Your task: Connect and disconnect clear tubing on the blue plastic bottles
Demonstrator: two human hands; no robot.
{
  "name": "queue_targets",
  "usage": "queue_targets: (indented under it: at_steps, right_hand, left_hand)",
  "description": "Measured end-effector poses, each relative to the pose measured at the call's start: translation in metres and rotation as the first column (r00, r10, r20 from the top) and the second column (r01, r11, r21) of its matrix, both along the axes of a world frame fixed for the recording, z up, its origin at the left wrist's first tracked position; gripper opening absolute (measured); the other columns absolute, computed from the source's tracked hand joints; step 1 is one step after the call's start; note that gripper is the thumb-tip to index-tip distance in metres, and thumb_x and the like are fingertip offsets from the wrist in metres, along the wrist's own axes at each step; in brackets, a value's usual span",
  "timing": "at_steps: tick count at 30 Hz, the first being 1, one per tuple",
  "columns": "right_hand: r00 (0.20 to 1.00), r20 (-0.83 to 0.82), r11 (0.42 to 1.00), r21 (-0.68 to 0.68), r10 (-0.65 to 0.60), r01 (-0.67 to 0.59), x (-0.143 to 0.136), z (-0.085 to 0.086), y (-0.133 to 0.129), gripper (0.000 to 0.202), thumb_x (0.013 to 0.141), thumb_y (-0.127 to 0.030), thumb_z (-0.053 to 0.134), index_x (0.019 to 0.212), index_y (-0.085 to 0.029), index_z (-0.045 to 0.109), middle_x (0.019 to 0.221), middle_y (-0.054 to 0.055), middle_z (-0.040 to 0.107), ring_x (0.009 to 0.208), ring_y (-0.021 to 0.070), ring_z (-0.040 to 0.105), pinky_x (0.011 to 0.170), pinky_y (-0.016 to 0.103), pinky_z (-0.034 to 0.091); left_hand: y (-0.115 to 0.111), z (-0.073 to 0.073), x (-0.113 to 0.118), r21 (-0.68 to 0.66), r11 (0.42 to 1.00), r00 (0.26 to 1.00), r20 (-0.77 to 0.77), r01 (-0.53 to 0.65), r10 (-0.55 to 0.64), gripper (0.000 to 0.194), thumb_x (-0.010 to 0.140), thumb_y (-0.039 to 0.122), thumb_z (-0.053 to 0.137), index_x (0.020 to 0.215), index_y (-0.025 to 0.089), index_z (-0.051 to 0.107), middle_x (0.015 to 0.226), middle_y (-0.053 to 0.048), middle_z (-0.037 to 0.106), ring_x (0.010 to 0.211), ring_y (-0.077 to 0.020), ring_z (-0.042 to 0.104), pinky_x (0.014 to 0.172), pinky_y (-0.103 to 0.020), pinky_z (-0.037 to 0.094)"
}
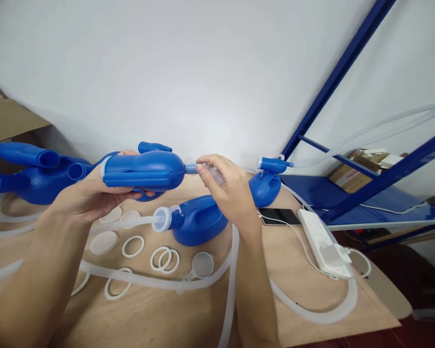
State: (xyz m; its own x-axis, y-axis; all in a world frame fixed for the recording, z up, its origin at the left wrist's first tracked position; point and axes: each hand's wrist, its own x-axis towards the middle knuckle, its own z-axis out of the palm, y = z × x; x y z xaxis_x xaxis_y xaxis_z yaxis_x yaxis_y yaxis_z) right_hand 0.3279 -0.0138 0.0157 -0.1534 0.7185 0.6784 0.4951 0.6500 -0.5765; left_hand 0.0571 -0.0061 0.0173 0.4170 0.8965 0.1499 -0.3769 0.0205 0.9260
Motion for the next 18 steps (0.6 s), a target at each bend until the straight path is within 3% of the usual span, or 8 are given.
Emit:
queue_targets:
  at_steps: [4, 7, 10, 15, 18]
  right_hand:
    - [1.0, 0.005, 1.0, 0.023, -0.018, 0.018, -0.003, 0.003, -0.007, 0.019, 0.102, -0.038, 0.062, 0.109, -0.025, 0.074, 0.095, 0.002, 0.074, 0.081, 0.0174, 0.07, 0.073, 0.031, 0.054]
    - [0.999, -0.021, 0.997, -0.066, 0.032, -0.033, -0.004, 0.005, -0.01, 0.02, 0.102, -0.039, 0.062, 0.11, -0.024, 0.074, 0.084, 0.0, 0.072, 0.072, 0.0155, 0.068, 0.066, 0.029, 0.052]
    - [0.993, -0.056, 0.984, -0.137, 0.106, -0.113, -0.007, 0.003, -0.009, 0.022, 0.102, -0.041, 0.062, 0.113, -0.024, 0.072, 0.078, -0.002, 0.07, 0.069, 0.0145, 0.068, 0.065, 0.027, 0.053]
    - [0.995, -0.028, 0.995, 0.036, 0.096, -0.095, -0.013, -0.003, -0.005, 0.017, 0.1, -0.036, 0.067, 0.109, -0.023, 0.072, 0.096, 0.003, 0.077, 0.078, 0.016, 0.072, 0.069, 0.028, 0.055]
    - [0.996, -0.024, 0.99, 0.118, 0.081, -0.078, -0.014, -0.005, -0.004, 0.016, 0.1, -0.035, 0.066, 0.108, -0.024, 0.074, 0.103, 0.004, 0.079, 0.086, 0.0183, 0.075, 0.071, 0.029, 0.058]
  left_hand:
    - [0.0, 0.001, 0.001, 0.045, 0.996, 0.997, -0.021, -0.078, 0.079, 0.051, 0.059, 0.016, 0.094, 0.1, 0.021, 0.065, 0.079, -0.001, 0.078, 0.069, -0.0223, 0.079, 0.064, -0.024, 0.068]
    - [0.0, -0.002, 0.002, 0.15, 0.984, 0.994, -0.024, -0.101, 0.106, 0.061, 0.061, 0.025, 0.096, 0.111, 0.025, 0.062, 0.076, -0.001, 0.076, 0.062, -0.0225, 0.077, 0.056, -0.025, 0.066]
    - [0.0, -0.006, 0.004, 0.234, 0.953, 0.978, -0.03, -0.193, 0.205, 0.073, 0.064, 0.036, 0.097, 0.123, 0.029, 0.055, 0.073, 0.003, 0.074, 0.054, -0.0206, 0.074, 0.048, -0.024, 0.062]
    - [-0.002, -0.009, 0.016, 0.349, 0.82, 0.886, 0.073, -0.453, 0.458, 0.066, 0.066, 0.046, 0.093, 0.119, 0.033, 0.055, 0.087, 0.005, 0.071, 0.06, -0.0173, 0.073, 0.045, -0.024, 0.06]
    - [-0.006, -0.009, 0.025, 0.301, 0.801, 0.851, 0.074, -0.517, 0.521, 0.055, 0.072, 0.052, 0.088, 0.114, 0.03, 0.059, 0.091, 0.004, 0.074, 0.069, -0.0205, 0.075, 0.047, -0.027, 0.06]
